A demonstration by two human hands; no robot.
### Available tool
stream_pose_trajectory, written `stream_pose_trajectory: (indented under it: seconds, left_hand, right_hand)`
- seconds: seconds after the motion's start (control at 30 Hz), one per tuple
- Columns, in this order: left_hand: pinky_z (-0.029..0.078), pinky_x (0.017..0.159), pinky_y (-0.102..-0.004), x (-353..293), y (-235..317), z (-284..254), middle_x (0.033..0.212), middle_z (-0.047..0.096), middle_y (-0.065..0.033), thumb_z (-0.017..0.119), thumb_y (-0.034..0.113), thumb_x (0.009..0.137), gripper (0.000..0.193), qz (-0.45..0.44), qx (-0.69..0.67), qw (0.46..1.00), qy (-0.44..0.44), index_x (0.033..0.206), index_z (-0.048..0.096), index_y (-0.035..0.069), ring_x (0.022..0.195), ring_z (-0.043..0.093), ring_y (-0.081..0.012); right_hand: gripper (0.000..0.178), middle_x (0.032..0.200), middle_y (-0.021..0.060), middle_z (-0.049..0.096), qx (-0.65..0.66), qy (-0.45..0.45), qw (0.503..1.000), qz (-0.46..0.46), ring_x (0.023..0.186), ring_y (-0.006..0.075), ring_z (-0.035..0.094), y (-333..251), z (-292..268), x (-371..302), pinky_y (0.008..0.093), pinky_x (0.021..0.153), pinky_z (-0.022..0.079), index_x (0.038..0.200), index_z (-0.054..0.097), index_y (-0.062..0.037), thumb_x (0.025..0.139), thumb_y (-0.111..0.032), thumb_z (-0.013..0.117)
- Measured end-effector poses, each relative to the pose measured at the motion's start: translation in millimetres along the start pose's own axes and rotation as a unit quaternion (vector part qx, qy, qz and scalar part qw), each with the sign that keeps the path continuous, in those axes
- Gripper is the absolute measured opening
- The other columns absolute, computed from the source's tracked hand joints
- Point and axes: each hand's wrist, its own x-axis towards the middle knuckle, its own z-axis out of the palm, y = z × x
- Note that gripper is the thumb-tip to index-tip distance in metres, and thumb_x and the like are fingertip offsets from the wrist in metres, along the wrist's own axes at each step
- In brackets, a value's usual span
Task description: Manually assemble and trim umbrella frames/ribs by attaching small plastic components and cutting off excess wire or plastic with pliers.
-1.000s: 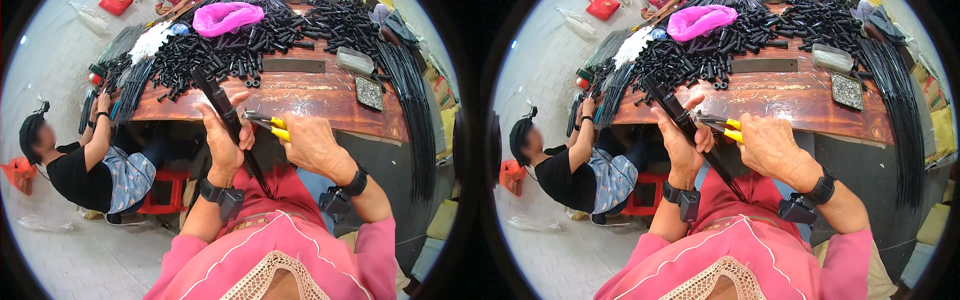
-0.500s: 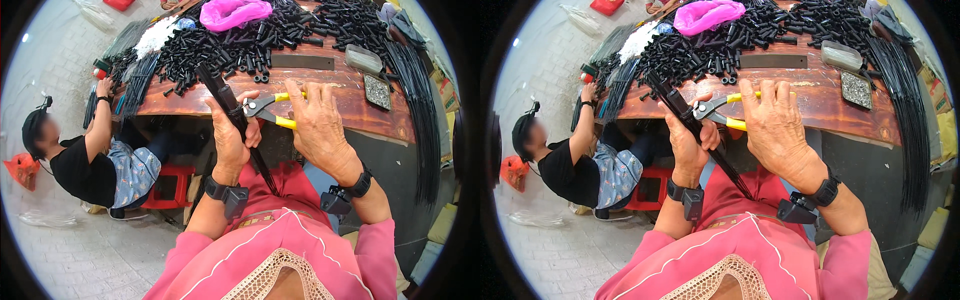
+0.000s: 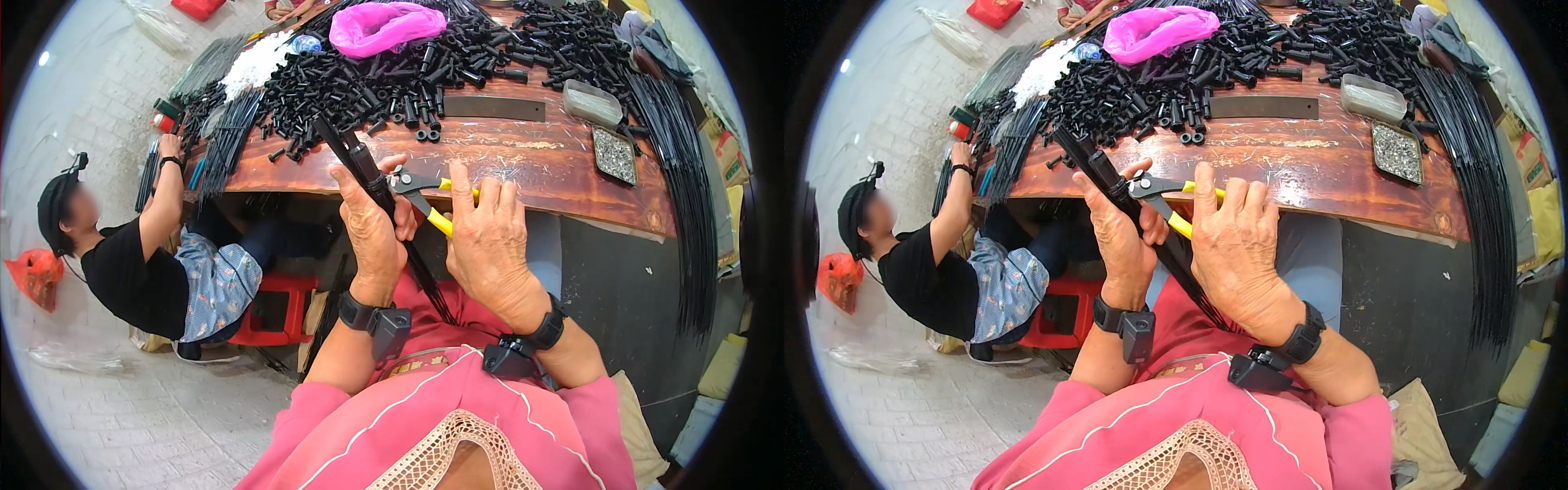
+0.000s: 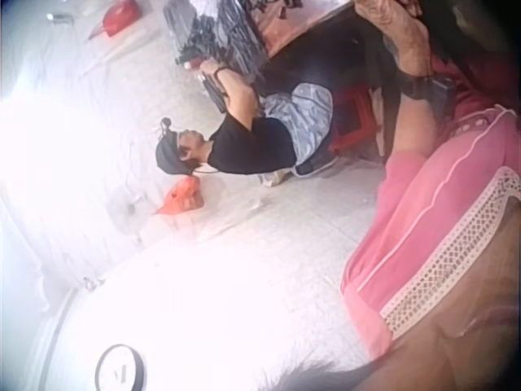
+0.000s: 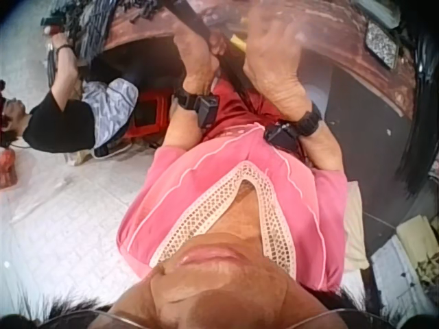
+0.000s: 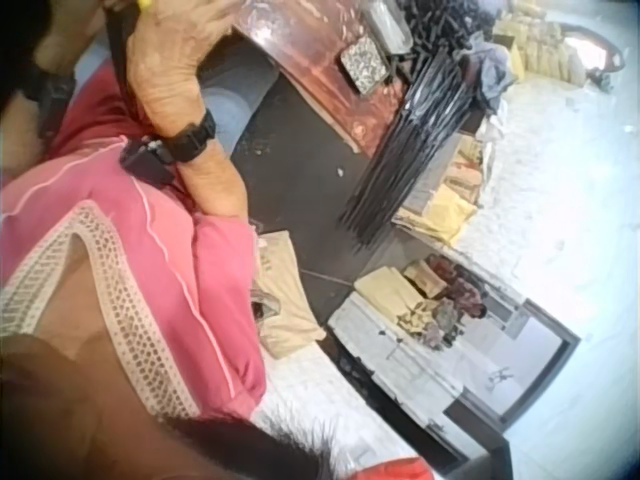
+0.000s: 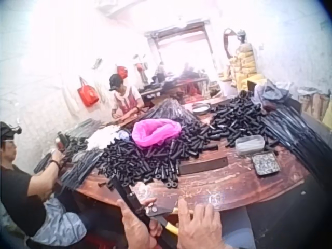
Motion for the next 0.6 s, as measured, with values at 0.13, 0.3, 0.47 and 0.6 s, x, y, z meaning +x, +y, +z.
stream_pose_trajectory:
  seconds: [0.13, 0.3, 0.47, 0.6]
  left_hand:
    - [0.026, 0.037, -0.0244, 2, 1, -4, 0.045, 0.032, 0.0028, 0.024, 0.078, 0.088, 0.088, -0.016, -0.013, 1.0, -0.003, 0.113, 0.06, 0.002, 0.036, 0.027, -0.0086]
    - [0.026, 0.037, -0.0251, 3, 0, -12, 0.044, 0.03, 0.0026, 0.02, 0.079, 0.087, 0.092, -0.017, -0.032, 0.997, -0.065, 0.116, 0.058, 0.001, 0.036, 0.027, -0.0093]
    - [0.025, 0.038, -0.0254, -2, 0, -15, 0.044, 0.034, 0.0016, 0.019, 0.082, 0.084, 0.096, -0.03, -0.073, 0.991, -0.112, 0.126, 0.051, 0.002, 0.036, 0.028, -0.0099]
    - [0.027, 0.039, -0.025, -13, -1, -6, 0.047, 0.039, 0.0009, 0.025, 0.083, 0.082, 0.099, 0.021, -0.107, 0.984, -0.142, 0.138, 0.04, 0.003, 0.037, 0.031, -0.0095]
  right_hand:
    - [0.063, 0.093, 0.0158, 0.049, 0.014, -0.012, 1.0, 0.016, 0.089, 0.0306, 0.051, 0, 5, -1, 0.0381, 0.069, 0.045, 0.128, 0.045, -0.001, 0.071, -0.01, 0.069]
    - [0.049, 0.089, 0.0161, 0.051, 0.049, 0.0, 0.998, -0.025, 0.085, 0.031, 0.054, 15, 3, 3, 0.037, 0.063, 0.051, 0.121, 0.05, -0.0054, 0.075, -0.01, 0.065]
    - [0.036, 0.082, 0.0126, 0.055, 0.021, 0.003, 0.98, -0.196, 0.08, 0.0287, 0.057, 54, -22, 32, 0.0369, 0.061, 0.05, 0.114, 0.055, -0.0071, 0.079, -0.012, 0.063]
    - [0.034, 0.074, 0.0134, 0.063, 0.05, -0.042, 0.939, -0.339, 0.071, 0.0282, 0.064, 82, -43, 62, 0.0377, 0.059, 0.05, 0.113, 0.056, -0.007, 0.081, -0.016, 0.064]
